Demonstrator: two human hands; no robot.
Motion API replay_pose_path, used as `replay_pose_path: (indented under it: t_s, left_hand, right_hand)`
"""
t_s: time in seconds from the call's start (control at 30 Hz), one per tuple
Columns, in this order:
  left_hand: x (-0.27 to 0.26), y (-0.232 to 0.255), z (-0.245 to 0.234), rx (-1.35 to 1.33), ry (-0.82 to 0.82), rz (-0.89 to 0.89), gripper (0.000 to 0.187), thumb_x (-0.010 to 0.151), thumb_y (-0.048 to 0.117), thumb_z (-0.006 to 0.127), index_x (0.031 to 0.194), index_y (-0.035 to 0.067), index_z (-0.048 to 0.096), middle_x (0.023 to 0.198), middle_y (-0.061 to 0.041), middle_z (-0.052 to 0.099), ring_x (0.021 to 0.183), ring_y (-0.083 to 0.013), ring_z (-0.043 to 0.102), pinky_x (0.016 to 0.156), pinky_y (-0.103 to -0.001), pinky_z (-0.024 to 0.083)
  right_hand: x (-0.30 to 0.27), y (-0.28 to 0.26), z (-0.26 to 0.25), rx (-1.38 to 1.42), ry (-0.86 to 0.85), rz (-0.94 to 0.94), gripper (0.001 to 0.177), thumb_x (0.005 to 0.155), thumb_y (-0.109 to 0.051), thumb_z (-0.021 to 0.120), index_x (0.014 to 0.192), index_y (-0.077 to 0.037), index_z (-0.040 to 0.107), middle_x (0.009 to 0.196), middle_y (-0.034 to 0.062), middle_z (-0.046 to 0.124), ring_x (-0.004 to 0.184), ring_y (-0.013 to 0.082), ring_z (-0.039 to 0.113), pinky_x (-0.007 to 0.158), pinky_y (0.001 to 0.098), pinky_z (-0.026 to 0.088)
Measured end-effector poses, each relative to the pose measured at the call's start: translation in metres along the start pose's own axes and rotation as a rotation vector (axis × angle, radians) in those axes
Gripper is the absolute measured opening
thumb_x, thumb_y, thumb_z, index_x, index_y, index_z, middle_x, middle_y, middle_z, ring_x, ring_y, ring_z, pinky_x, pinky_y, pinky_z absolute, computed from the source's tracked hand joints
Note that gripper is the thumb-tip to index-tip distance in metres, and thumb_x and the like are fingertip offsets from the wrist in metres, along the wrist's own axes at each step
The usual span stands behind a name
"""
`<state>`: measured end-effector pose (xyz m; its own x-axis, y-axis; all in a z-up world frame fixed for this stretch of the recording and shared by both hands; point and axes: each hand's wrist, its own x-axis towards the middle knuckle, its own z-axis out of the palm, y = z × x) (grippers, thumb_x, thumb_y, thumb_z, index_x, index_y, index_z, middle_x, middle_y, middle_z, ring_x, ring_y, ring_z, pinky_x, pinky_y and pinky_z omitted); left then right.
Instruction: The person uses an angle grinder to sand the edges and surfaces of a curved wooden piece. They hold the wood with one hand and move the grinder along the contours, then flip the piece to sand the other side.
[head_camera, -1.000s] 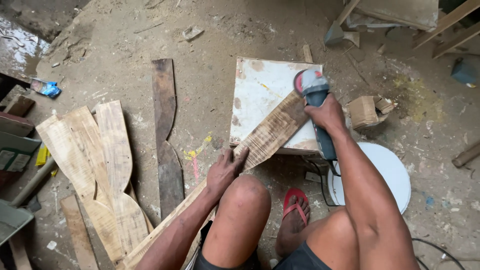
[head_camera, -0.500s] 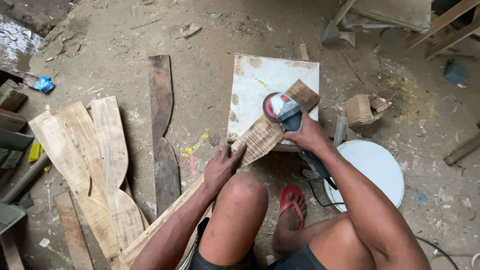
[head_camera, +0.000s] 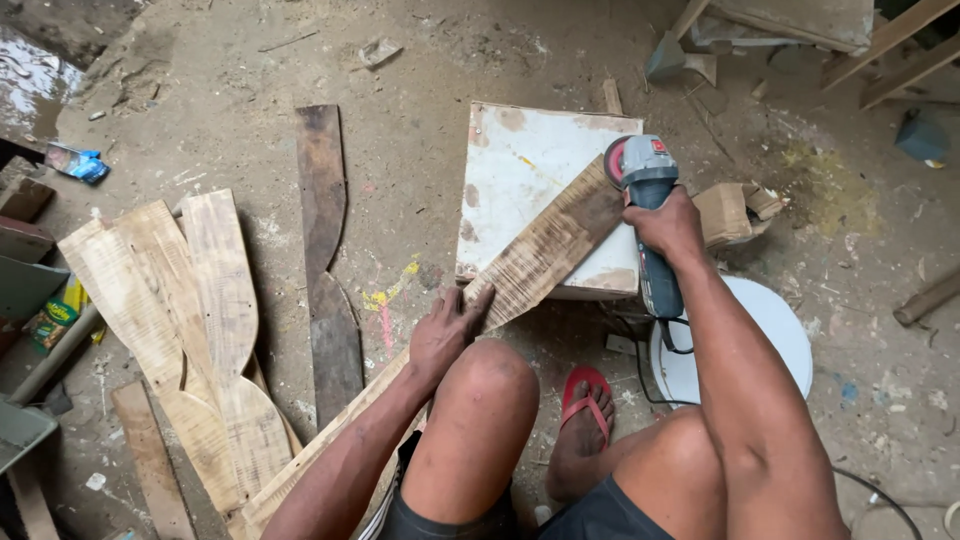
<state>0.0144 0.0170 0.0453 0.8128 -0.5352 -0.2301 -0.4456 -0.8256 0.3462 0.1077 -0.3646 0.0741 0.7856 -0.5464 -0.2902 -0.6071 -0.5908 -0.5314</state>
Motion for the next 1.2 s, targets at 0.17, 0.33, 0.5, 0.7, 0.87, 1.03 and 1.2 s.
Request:
replay_pose_path:
  t_s: [0.17,0.33,0.5,0.7,0.87,1.03,1.2]
  left_hand:
    - [-0.003,0.009,-0.017,0.004,-0.004,-0.002,0.076,0.090,0.021,0.056,0.160,0.036,0.031,0.124,-0.015,0.045,0.102,-0.0390,0.060,0.072,-0.049,0.061]
    - [-0.001,0.008,-0.014,0.001,-0.050,-0.009,0.079,0.089,0.021,0.058,0.161,0.036,0.028,0.125,-0.014,0.044,0.103,-0.0381,0.059,0.073,-0.049,0.061]
    - [-0.002,0.008,-0.010,0.001,-0.034,-0.017,0.080,0.089,0.021,0.057,0.161,0.036,0.026,0.124,-0.014,0.043,0.101,-0.0387,0.058,0.071,-0.050,0.060]
    - [-0.001,0.005,-0.009,-0.008,-0.070,-0.019,0.075,0.092,0.024,0.055,0.161,0.036,0.027,0.128,-0.014,0.043,0.107,-0.0379,0.056,0.076,-0.049,0.060]
    - [-0.002,0.005,-0.013,0.000,-0.078,-0.023,0.077,0.091,0.023,0.057,0.161,0.036,0.027,0.130,-0.014,0.042,0.111,-0.0379,0.056,0.078,-0.049,0.061]
    - [0.005,0.000,0.005,0.017,-0.020,-0.025,0.075,0.091,0.023,0.058,0.159,0.037,0.031,0.125,-0.013,0.043,0.106,-0.0370,0.057,0.073,-0.048,0.061]
    - [-0.001,0.008,-0.011,-0.003,-0.012,-0.024,0.076,0.092,0.021,0.059,0.160,0.035,0.029,0.124,-0.015,0.043,0.104,-0.0403,0.057,0.072,-0.050,0.060]
  right_hand:
    - [-0.085,-0.055,-0.012,-0.035,-0.169,-0.060,0.069,0.069,-0.030,0.080,0.123,0.007,0.058,0.116,0.0353,0.066,0.117,0.0519,0.062,0.093,0.0606,0.052]
    - [-0.094,-0.043,-0.006,-0.154,-0.330,-0.068,0.085,0.067,-0.046,0.082,0.132,0.001,0.054,0.126,0.0319,0.065,0.123,0.0481,0.061,0.101,0.0588,0.052]
    - [-0.057,-0.028,-0.019,-0.134,-0.153,-0.026,0.080,0.071,-0.048,0.082,0.127,0.002,0.054,0.125,0.0334,0.064,0.123,0.0470,0.060,0.101,0.0599,0.049]
    - [-0.017,0.004,-0.017,-0.050,-0.010,0.059,0.073,0.069,-0.043,0.079,0.124,-0.003,0.053,0.116,0.0266,0.067,0.116,0.0446,0.064,0.094,0.0561,0.052]
    - [-0.087,-0.050,-0.024,-0.115,-0.177,0.022,0.070,0.071,-0.038,0.079,0.125,0.000,0.057,0.122,0.0299,0.066,0.121,0.0469,0.062,0.099,0.0584,0.050]
    - [-0.109,-0.055,-0.003,-0.114,-0.316,-0.030,0.068,0.072,-0.033,0.077,0.126,0.001,0.055,0.125,0.0325,0.066,0.123,0.0486,0.061,0.102,0.0561,0.053]
    - [-0.075,-0.044,-0.013,-0.155,-0.215,0.005,0.075,0.071,-0.046,0.079,0.127,-0.003,0.055,0.124,0.0308,0.067,0.121,0.0458,0.062,0.100,0.0562,0.052]
